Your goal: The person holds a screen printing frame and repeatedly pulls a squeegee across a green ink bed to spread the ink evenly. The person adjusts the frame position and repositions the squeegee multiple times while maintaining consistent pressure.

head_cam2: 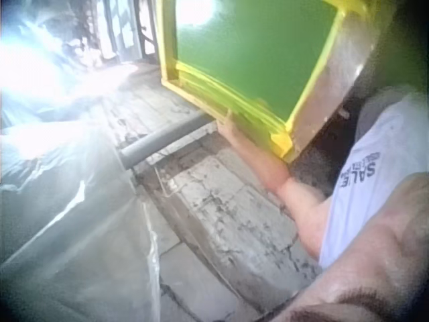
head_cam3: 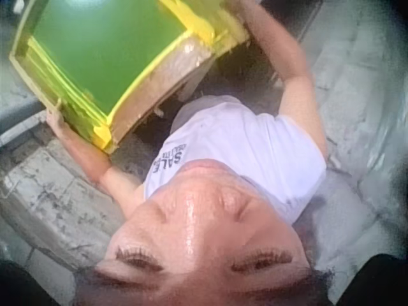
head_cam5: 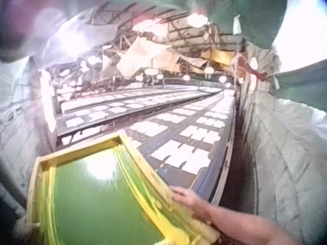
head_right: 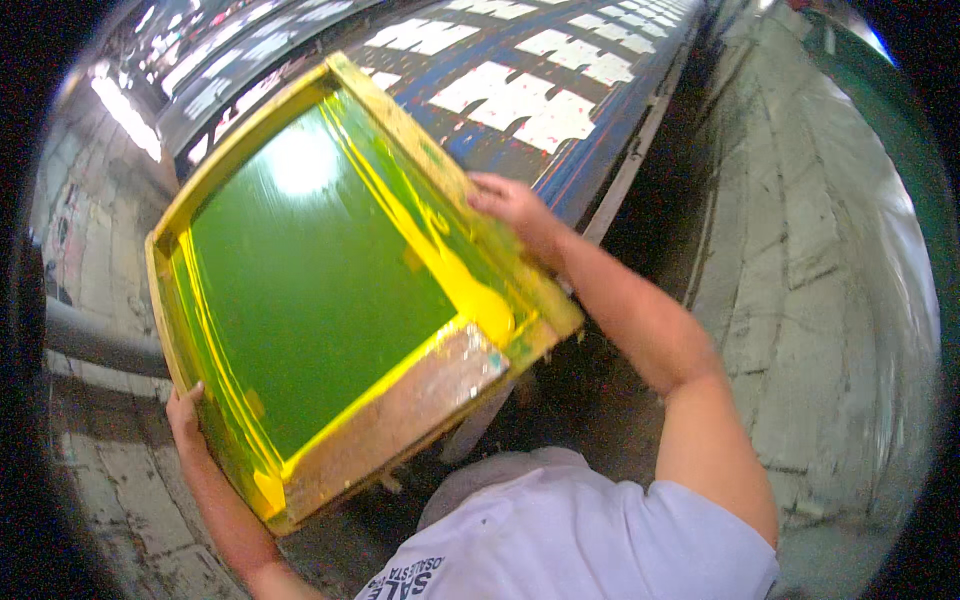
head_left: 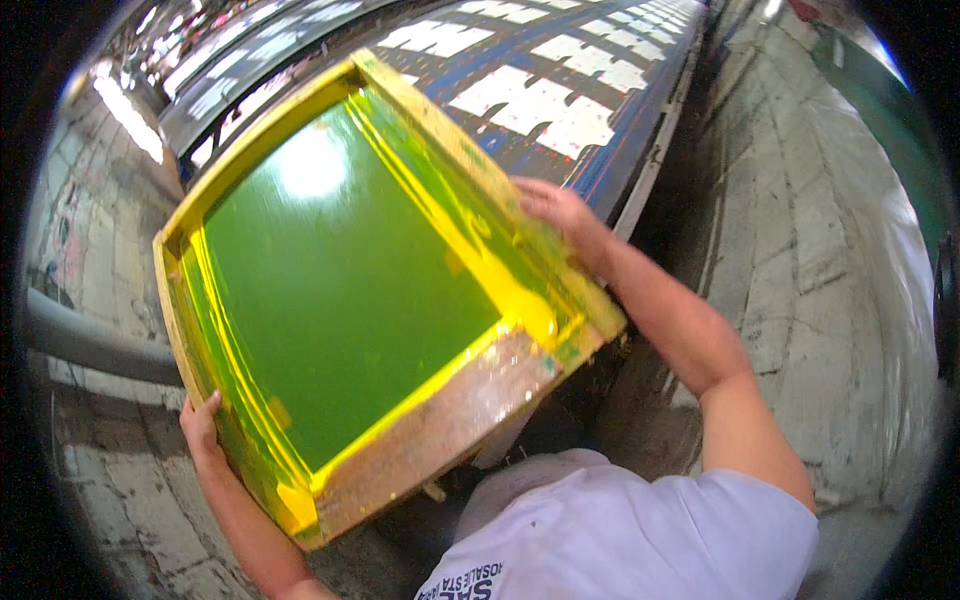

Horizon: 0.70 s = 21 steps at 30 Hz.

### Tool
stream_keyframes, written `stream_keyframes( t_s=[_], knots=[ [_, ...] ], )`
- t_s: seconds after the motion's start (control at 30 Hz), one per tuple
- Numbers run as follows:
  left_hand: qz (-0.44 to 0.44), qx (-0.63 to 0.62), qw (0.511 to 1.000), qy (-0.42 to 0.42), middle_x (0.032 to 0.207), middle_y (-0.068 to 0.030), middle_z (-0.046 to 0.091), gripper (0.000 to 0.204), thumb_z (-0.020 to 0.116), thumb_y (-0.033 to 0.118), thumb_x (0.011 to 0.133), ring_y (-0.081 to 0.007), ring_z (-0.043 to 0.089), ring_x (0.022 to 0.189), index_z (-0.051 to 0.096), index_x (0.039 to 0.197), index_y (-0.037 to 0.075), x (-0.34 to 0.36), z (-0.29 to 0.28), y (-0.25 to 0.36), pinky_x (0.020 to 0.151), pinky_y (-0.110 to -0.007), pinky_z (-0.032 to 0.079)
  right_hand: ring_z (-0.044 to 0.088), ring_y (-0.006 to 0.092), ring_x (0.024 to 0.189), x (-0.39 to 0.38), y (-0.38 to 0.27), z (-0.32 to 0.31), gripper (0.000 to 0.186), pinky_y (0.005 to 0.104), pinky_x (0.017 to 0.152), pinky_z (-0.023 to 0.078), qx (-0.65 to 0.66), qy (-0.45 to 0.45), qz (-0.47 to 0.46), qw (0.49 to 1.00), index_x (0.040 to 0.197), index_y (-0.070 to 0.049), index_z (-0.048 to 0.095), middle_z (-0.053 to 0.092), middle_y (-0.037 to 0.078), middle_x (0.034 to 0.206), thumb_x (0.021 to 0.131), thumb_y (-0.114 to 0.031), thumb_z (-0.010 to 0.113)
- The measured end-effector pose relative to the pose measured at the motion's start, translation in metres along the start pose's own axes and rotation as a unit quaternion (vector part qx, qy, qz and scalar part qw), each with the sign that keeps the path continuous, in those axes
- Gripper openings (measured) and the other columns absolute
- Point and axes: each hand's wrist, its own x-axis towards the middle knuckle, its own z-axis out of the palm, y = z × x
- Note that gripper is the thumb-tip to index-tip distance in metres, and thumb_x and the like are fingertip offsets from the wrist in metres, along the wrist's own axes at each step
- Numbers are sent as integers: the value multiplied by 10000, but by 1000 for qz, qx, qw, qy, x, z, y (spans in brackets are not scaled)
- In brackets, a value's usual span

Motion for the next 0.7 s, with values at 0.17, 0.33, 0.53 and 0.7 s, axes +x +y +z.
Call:
stream_keyframes(
  t_s=[0.17, 0.33, 0.53, 0.7],
  knots=[
    [-31, -27, 995, 96, 1259, -103, 784, 461, 826, 86, 986, -260, 752, 1071, 715, 1429, 25, -35, 53, 2, 905, -444, 586, 687, 190, 1303, 94, -13, -48, 707, 351, 1055, 588, 19, -74, 37, 996, 1623, -13, 557, 699, 117, 1469, 1078, -429, 734],
    [-41, -67, 985, 152, 1215, -97, 799, 417, 854, 40, 943, -252, 762, 1027, 741, 1343, 7, -71, 82, 40, 905, -421, 589, 666, 216, 1294, 143, -2, -75, 715, 387, 1102, 511, -17, -47, 75, 996, 1540, 1, 643, 735, 124, 1385, 1032, -490, 759],
    [-70, -71, 986, 134, 1240, -96, 805, 442, 839, -26, 926, -235, 774, 1045, 738, 1355, -4, -73, 108, 51, 922, -387, 599, 707, 215, 1212, 148, -13, -81, 619, 384, 1038, 556, 6, 28, 131, 991, 1500, -8, 678, 747, 112, 1379, 1041, -417, 745],
    [-67, -112, 985, 110, 1229, -74, 804, 445, 857, 9, 919, -220, 762, 1037, 740, 1348, 0, -75, 106, 49, 936, -376, 587, 732, 228, 1186, 133, -32, -67, 580, 387, 1016, 575, 42, 13, 110, 993, 1505, -11, 674, 764, 108, 1349, 1068, -391, 685]
  ],
)
